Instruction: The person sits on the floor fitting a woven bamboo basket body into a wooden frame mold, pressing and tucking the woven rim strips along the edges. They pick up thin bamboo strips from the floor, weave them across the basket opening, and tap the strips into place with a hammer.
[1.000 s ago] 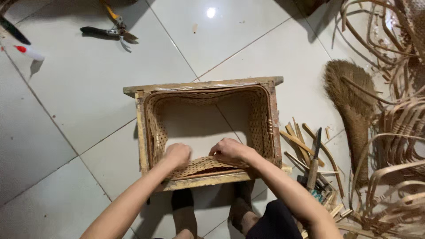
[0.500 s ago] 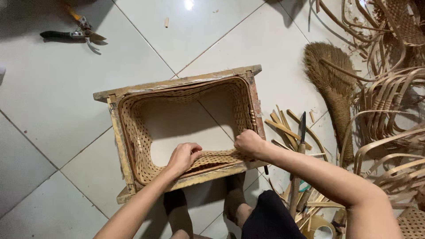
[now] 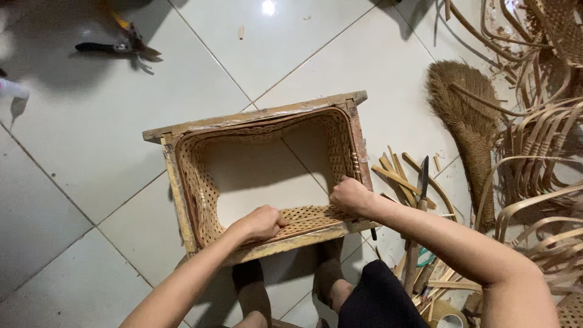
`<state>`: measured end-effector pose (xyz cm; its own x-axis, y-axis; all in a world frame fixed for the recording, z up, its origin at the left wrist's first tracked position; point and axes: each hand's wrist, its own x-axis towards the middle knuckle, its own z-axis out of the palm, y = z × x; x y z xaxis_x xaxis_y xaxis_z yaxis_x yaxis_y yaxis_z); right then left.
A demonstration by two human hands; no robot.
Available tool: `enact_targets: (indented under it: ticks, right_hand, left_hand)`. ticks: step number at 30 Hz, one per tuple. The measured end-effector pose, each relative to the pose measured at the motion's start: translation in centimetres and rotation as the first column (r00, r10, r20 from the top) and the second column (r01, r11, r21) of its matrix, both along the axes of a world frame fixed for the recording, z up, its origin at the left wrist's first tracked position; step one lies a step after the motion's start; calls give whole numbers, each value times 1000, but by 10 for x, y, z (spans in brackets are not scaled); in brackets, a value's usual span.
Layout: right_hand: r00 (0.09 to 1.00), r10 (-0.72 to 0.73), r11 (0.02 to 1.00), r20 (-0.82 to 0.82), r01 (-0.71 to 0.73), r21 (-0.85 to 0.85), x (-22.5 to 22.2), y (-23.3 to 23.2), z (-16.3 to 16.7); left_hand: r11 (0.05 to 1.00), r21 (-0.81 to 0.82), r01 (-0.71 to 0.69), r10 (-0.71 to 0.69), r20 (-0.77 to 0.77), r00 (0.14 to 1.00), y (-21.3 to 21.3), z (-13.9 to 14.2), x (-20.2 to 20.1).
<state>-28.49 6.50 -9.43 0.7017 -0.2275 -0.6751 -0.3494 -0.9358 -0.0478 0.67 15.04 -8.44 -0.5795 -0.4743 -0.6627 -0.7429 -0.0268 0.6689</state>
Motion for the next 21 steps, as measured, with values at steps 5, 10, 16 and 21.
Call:
enact_targets:
  ticks: [5, 10, 16, 21]
  right_hand:
    - [999, -28, 998, -20, 29, 63, 26, -19, 37]
    - [466, -81, 957, 881, 283, -62, 88, -86, 81]
    - [473, -72, 883, 878, 440, -165, 136, -112, 100]
    - [484, -138, 901, 864, 424, -94, 139, -115, 104]
  left_hand:
    - [991, -133, 14, -15, -5, 1000, -4, 12, 3]
    - [493, -443, -749, 553, -505, 663, -61, 50, 22]
    - [272, -901, -338, 395, -216, 893, -142, 75, 69]
    - [321, -855, -407, 438, -247, 864, -145, 78, 65]
